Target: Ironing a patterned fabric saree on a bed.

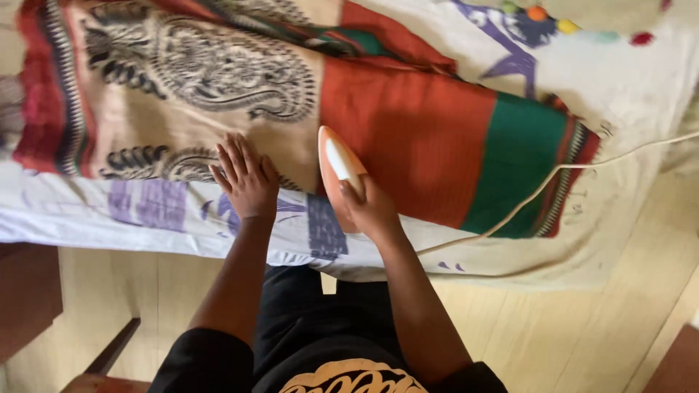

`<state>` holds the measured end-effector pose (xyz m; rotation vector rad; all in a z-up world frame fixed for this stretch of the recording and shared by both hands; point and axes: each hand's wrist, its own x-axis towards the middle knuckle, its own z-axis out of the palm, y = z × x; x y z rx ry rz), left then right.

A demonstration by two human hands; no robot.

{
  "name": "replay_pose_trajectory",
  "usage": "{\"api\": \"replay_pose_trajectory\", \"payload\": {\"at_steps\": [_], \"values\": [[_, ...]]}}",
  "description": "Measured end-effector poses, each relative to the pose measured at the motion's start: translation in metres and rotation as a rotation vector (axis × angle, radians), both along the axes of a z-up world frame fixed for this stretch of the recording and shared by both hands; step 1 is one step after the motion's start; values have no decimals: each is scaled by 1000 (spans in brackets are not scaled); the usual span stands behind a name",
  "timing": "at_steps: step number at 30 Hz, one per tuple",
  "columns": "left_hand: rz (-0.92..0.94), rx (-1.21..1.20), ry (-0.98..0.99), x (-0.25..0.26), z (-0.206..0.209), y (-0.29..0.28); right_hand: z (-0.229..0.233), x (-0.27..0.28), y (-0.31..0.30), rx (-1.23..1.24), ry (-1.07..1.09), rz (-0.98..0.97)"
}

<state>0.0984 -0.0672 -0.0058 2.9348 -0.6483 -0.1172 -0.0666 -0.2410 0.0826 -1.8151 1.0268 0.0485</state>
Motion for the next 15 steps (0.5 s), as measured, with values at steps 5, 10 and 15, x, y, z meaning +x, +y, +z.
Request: {"api": "replay_pose_trajectory", "payload": {"at_steps": [5, 10, 15], "values": [[82, 46, -34, 66, -1, 55, -23, 99, 55, 529, -3, -79], [69, 45, -27, 117, 0, 89, -27, 166, 103, 83, 147, 125], [27, 59, -9, 128, -21, 110, -28, 185, 111, -111, 297, 118]]}}
